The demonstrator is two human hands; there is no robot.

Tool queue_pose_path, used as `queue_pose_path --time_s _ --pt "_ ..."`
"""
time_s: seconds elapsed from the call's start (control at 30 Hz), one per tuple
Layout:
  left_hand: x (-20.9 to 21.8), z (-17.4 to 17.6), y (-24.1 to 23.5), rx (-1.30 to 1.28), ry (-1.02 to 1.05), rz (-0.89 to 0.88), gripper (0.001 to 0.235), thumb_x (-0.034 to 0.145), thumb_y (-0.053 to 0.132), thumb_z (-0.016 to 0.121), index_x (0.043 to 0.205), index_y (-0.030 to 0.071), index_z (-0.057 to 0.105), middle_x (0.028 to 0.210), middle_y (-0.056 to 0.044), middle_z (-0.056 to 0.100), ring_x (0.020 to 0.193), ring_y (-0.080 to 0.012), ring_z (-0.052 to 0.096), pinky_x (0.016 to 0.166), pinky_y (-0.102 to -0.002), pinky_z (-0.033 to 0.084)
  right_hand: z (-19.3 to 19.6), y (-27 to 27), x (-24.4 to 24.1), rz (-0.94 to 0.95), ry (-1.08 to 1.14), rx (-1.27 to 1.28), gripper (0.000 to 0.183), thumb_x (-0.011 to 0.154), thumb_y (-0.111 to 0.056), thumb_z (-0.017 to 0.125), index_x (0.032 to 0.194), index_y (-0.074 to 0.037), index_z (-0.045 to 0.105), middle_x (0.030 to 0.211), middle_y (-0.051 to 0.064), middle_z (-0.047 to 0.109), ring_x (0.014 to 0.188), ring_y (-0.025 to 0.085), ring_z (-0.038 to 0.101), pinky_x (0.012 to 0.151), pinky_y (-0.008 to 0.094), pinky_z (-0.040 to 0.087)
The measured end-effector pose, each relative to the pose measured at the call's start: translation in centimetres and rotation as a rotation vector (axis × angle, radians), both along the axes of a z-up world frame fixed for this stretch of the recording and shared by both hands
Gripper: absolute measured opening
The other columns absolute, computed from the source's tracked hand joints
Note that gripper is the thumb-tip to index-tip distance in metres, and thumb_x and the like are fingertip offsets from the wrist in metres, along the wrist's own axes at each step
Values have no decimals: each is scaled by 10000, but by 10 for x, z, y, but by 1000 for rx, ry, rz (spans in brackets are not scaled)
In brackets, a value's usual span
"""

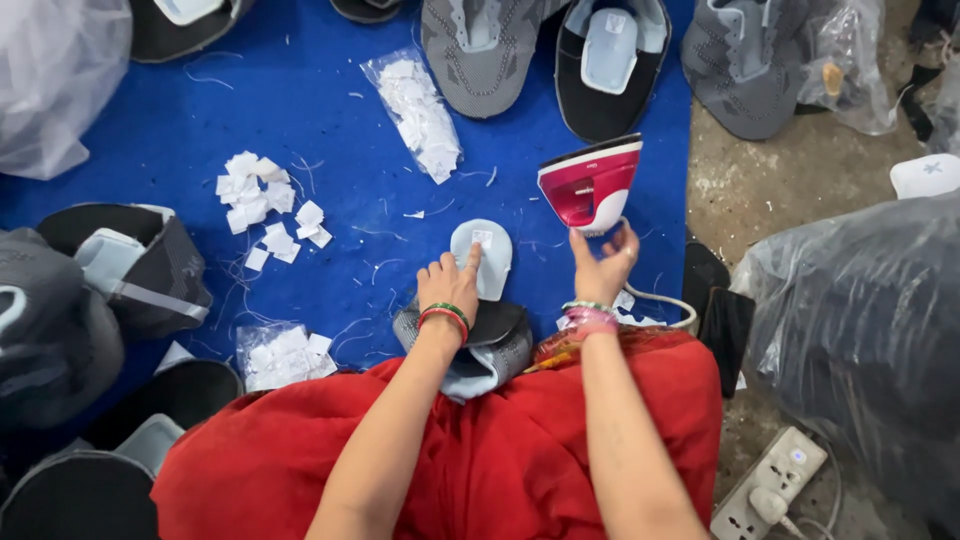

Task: Ironing small white patches onto the inside of shoe uppers.

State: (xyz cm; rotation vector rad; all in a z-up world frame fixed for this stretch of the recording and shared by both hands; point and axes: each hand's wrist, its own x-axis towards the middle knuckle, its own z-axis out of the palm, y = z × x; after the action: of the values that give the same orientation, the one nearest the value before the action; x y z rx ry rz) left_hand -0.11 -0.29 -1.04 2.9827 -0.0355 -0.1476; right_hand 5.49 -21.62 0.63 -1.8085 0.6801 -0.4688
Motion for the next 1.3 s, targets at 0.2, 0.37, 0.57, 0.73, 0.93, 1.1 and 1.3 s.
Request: queue_pose_path --time_s 0.2,0.37,0.57,0.73,0.93,1.1,1.3 --pt "-4 4 -1 -3 -10 13 648 922 119 515 1538 312 457 1114 -140 600 980 -329 614 861 -462 453 44 -15 48 459 -164 -292 346 873 -227 800 1110 3 696 907 145 762 814 229 743 793 388 590" --pt "-3 -5 -1 -46 -49 35 593 936 170 510 1509 322 480 1096 -133 603 997 -320 602 885 -485 433 127 37 42 916 234 -886 613 883 -584 745 1090 -8 704 932 272 736 905 413 720 777 477 582" --pt "-2 -10 -7 -38 -28 35 586 957 151 505 1534 254 489 1121 -127 615 1010 -305 600 873 -472 435 91 70 39 1188 335 -1204 616 937 -549 649 1221 -3 620 883 234 750 818 377 746 707 477 598" --pt "-41 73 -20 2 299 -179 791 940 676 480 1529 150 427 1494 -212 412 1416 -411 333 1063 -772 193 73 78 35 1139 343 -1244 527 921 -532 652 1126 -48 645 882 201 744 818 357 746 680 474 601" --pt "-65 89 -11 -153 493 -164 1055 778 803 521 1629 271 198 1706 -185 24 1564 -438 -23 1048 -885 60 104 91 33 1107 276 -1274 567 916 -560 645 1146 -42 625 862 191 741 795 367 745 661 475 601" --pt "-67 80 -13 -170 485 -158 1076 768 802 543 1634 261 203 1709 -193 32 1563 -444 -12 1049 -888 70 69 91 17 1207 361 -1231 541 919 -509 643 1162 -26 621 879 220 742 807 376 745 704 478 603" --pt "-61 80 -13 -137 439 -155 1067 771 779 560 1631 249 214 1691 -214 72 1561 -436 19 1035 -885 97 84 88 40 1102 377 -1151 536 925 -533 635 1135 -41 653 941 228 745 885 381 732 760 484 591"
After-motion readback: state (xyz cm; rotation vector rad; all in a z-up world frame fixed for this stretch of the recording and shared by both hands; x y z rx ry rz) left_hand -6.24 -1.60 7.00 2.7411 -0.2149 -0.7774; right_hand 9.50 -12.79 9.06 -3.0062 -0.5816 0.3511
